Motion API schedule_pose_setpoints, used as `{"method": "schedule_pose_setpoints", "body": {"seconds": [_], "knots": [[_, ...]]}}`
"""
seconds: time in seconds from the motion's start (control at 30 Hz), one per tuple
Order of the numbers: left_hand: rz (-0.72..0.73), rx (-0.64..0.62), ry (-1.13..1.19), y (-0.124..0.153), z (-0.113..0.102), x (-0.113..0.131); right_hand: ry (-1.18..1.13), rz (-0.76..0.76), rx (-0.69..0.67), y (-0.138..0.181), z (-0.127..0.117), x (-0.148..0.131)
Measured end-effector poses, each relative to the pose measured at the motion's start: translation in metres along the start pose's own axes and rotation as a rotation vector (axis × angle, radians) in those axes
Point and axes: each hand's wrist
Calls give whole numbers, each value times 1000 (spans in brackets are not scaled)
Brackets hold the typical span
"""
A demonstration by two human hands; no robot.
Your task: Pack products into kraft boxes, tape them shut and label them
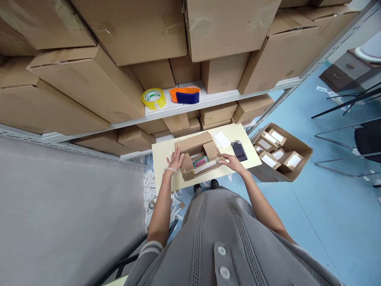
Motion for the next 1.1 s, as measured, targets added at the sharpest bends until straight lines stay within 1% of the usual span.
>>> {"method": "schedule_pose_setpoints", "body": {"seconds": [0.27,0.37,0.5,0.73,0.83,0.97,1.1], "knots": [[-34,-14,16,0,-2,0,105,57,156,-18,17,3],[-40,-12,15,-1,-2,-1,120,71,236,-22,22,2],[-36,-11,20,0,-2,-1,172,141,331,-27,29,4],[-14,36,32,5,-6,3,149,253,362,-30,37,6],[-20,90,25,9,-8,6,135,287,353,-29,39,7],[-6,175,70,15,-14,11,108,296,349,-29,41,11],[55,204,166,23,-24,16,85,298,339,-30,43,18]]}}
Point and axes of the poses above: each hand's wrist, its own y-axis away from the middle knuckle, its own z-axis out of the palm, x = y × z, and after that the axes turned 3 degrees about z, right-handed
